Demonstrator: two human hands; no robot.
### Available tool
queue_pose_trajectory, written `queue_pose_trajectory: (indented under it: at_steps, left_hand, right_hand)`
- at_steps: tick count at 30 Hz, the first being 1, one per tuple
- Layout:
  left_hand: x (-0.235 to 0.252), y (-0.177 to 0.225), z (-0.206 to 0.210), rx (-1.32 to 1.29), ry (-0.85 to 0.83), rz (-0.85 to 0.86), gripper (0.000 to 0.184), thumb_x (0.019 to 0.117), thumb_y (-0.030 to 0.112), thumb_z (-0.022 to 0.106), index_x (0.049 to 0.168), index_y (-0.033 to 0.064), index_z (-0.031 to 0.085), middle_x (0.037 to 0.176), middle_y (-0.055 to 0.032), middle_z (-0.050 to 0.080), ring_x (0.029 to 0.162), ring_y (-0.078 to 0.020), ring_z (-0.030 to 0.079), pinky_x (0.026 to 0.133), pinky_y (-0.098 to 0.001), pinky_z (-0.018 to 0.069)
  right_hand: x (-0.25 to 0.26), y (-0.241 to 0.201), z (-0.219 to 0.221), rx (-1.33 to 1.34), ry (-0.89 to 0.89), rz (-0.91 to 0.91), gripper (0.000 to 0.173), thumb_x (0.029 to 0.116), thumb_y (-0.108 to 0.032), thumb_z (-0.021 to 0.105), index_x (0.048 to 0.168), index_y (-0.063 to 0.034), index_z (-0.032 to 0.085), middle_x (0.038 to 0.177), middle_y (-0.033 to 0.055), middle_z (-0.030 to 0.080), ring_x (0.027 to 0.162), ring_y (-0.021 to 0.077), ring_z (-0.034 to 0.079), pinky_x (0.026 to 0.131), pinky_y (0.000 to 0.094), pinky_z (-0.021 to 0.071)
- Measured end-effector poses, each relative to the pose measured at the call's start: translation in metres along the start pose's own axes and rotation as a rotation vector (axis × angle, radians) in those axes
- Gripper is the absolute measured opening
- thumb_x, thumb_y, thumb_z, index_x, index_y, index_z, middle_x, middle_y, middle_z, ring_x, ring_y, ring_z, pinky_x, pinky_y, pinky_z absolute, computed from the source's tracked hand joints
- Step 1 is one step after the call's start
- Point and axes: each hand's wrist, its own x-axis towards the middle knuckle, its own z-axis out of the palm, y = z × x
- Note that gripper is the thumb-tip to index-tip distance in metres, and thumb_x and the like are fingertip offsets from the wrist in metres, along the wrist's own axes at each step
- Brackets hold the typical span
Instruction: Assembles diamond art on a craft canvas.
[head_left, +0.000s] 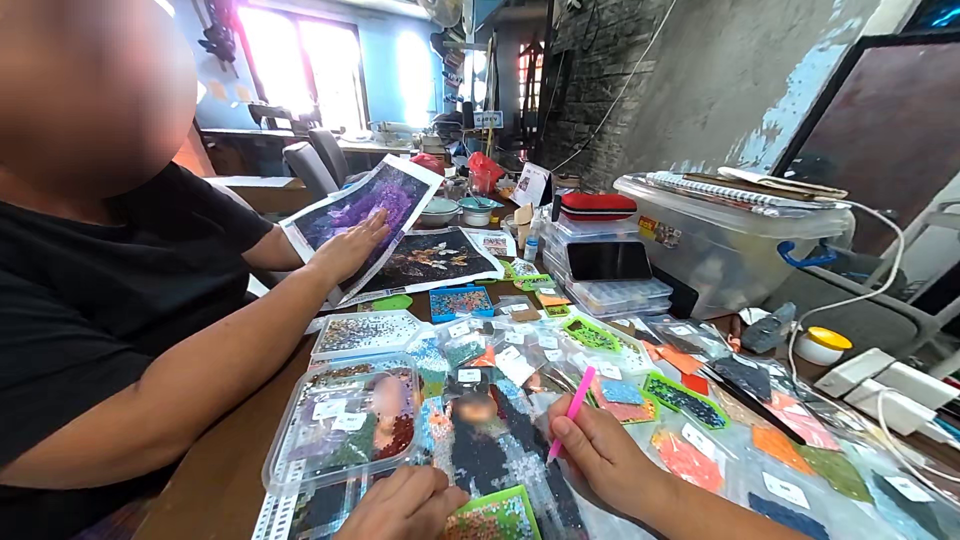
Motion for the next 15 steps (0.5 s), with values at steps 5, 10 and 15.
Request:
queue_pose_trajectory:
  at_steps: [5,10,15]
  left_hand:
    - [0.0003,-0.0008,0.0002,0.002,0.007,0.004,0.049,0.0908,0.035,0.074,0.123,-0.002,0.07,0.115,-0.0262,0.067,0.107,-0.0452,0.064,0.089,-0.0596,0.0515]
    - [-0.0003,0.0,0.0004,0.004,0.007,0.002,0.049,0.0905,0.034,0.075,0.123,-0.0019,0.07,0.115,-0.0264,0.067,0.107,-0.0447,0.064,0.089,-0.0593,0.0516]
    - [-0.0006,-0.0001,0.0,0.007,0.005,-0.001,0.049,0.091,0.035,0.074,0.123,-0.0013,0.07,0.116,-0.0262,0.067,0.108,-0.0448,0.064,0.09,-0.0586,0.0516]
  right_hand:
    - [0.0002,0.0001,0.0001,-0.018,-0.006,-0.013,0.043,0.1123,-0.037,0.034,0.102,-0.0025,0.057,0.071,0.0013,0.055,0.059,0.0014,0.053,0.057,0.0178,0.0471]
    - [-0.0002,-0.0003,0.0005,-0.019,-0.003,-0.014,0.041,0.1121,-0.036,0.036,0.101,-0.0022,0.057,0.071,0.0016,0.055,0.058,0.0015,0.053,0.057,0.0176,0.0469]
    - [-0.0001,-0.0008,0.0016,-0.047,0.001,-0.038,0.039,0.1119,-0.035,0.038,0.101,-0.0027,0.057,0.07,0.0026,0.054,0.059,0.0029,0.053,0.057,0.0185,0.0467]
